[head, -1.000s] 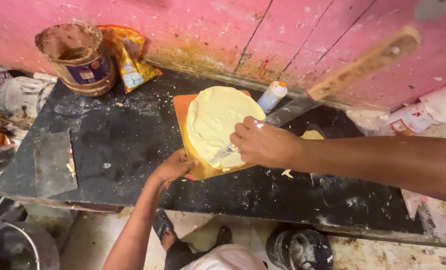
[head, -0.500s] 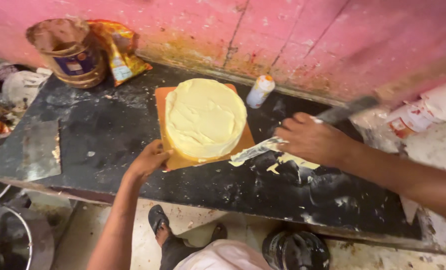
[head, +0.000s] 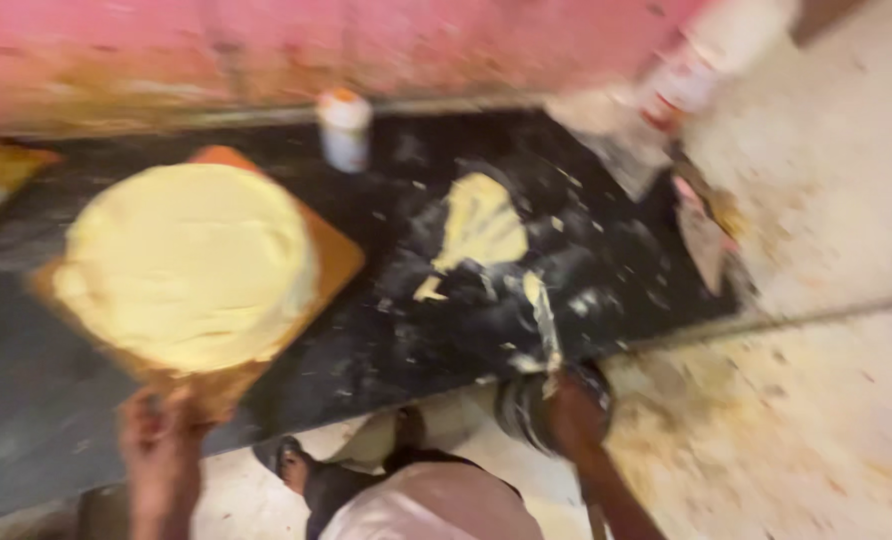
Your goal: The person uses a long metal spatula to spread and smooth cream icing over the top of a round cake sitting on a gold cardboard base, gathering more icing from a pile on the black counter.
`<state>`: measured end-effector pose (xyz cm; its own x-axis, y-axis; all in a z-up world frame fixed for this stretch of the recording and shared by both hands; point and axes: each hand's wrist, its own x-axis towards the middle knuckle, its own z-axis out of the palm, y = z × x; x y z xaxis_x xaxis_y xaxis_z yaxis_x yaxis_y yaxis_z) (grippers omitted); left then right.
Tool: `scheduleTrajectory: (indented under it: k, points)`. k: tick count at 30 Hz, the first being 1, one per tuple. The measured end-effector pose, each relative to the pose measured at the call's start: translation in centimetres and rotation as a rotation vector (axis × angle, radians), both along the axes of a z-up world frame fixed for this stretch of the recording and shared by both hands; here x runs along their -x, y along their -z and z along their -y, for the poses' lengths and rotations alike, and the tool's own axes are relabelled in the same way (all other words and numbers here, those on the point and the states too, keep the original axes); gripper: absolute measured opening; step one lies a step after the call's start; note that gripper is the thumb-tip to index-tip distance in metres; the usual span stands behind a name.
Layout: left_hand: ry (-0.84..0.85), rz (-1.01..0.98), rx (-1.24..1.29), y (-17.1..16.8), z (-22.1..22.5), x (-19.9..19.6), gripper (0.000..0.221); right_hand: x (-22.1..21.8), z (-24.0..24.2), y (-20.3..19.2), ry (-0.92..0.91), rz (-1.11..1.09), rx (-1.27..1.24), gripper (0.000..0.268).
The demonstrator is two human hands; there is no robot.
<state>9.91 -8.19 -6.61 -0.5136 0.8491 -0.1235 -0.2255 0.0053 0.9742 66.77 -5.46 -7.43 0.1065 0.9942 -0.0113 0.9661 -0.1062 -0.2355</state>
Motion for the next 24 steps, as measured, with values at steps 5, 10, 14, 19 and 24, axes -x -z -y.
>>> scheduleTrajectory:
  k: [5,10,14,19,24]
  points:
    - [0.026,-0.01,0.174,-0.9,-0.8,2.3,0.039,-0.7,7.8,-2.3,0.063,0.003,0.191,0.045]
    - [0.166,-0.123,0.151,-3.4,-0.7,1.8,0.046,-3.1,7.9,-3.5,0.197,-0.754,0.098,0.024]
    - [0.109,-0.076,0.211,-5.8,-1.9,0.9,0.072,-3.1,-0.1,1.5,0.511,-1.282,0.358,0.022]
    - [0.039,-0.073,0.353,-7.9,-2.8,0.4,0.073,-4.0,5.1,6.6,0.592,-1.125,0.53,0.044]
    - [-0.212,-0.397,0.176,-9.1,-1.8,-1.8,0.081,-5.1,9.6,5.1,0.668,-1.145,0.406,0.024]
